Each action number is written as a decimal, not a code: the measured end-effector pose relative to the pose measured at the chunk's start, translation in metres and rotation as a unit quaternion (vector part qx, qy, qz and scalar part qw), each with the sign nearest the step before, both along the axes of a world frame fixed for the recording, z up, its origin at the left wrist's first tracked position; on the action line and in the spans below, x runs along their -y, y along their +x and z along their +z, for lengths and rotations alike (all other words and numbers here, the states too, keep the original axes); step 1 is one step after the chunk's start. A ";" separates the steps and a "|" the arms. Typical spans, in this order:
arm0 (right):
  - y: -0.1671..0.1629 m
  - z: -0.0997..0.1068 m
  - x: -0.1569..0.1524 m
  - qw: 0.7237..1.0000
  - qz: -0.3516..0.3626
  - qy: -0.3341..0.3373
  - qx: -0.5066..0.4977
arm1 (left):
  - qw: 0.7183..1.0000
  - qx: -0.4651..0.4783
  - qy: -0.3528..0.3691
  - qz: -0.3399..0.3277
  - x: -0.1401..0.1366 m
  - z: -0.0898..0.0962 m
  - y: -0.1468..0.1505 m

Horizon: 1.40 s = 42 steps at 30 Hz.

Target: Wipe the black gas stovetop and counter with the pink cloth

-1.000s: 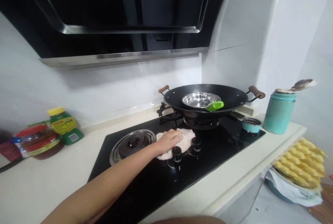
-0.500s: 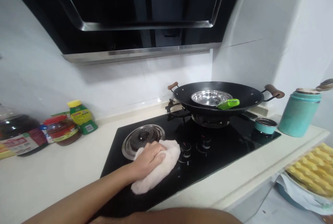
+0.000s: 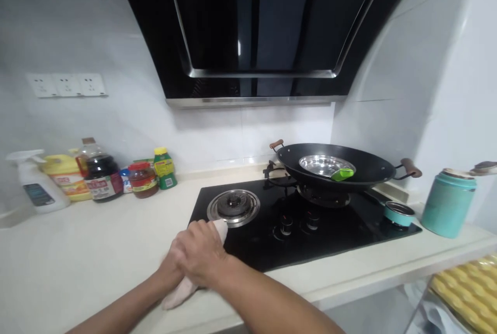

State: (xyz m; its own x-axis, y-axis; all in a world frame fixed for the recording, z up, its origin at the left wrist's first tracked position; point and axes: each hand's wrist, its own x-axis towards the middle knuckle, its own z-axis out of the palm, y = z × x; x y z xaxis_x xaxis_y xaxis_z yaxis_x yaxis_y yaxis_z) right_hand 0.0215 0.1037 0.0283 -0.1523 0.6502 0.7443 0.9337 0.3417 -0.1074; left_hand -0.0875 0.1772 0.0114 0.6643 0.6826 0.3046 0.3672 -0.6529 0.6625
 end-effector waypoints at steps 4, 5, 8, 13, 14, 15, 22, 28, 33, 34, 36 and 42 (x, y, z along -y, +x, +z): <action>0.005 0.013 0.012 0.991 -0.059 -0.119 -0.035 | 0.986 0.135 -0.102 0.003 -0.003 -0.003 -0.014; 0.004 0.016 0.016 0.986 -0.049 -0.155 -0.038 | 0.974 0.176 -0.144 -0.004 -0.003 -0.003 -0.017; 0.003 0.024 0.030 0.965 0.008 -0.261 -0.032 | 0.940 0.212 -0.267 -0.020 0.004 0.004 -0.025; 0.017 0.015 0.070 0.950 0.010 -0.311 -0.035 | 0.942 0.155 -0.288 -0.068 0.027 0.028 -0.035; 0.024 0.012 0.081 0.947 -0.021 -0.317 -0.053 | 0.950 0.134 -0.267 -0.085 0.029 0.033 -0.037; 0.033 0.009 0.093 0.942 -0.057 -0.323 -0.075 | 0.958 0.108 -0.244 -0.102 0.028 0.038 -0.039; 0.090 -0.010 0.180 0.915 -0.258 -0.293 -0.101 | 0.985 0.058 -0.129 -0.101 -0.023 0.040 -0.046; 0.103 -0.033 0.180 0.910 -0.370 -0.180 -0.044 | 0.994 0.055 -0.044 -0.086 -0.042 0.013 -0.045; 0.131 -0.033 0.177 0.897 -0.417 -0.137 -0.056 | 0.994 0.046 0.033 -0.098 -0.038 0.008 -0.055; 0.139 -0.031 0.181 0.891 -0.428 -0.139 -0.069 | 0.993 0.048 0.038 -0.097 -0.038 0.008 -0.056; 0.155 -0.029 0.195 0.878 -0.442 -0.148 -0.108 | 0.993 0.049 0.039 -0.095 -0.038 0.006 -0.056; 0.199 -0.014 0.215 0.831 -0.465 -0.058 -0.300 | 0.992 0.047 0.050 -0.109 -0.043 -0.004 -0.049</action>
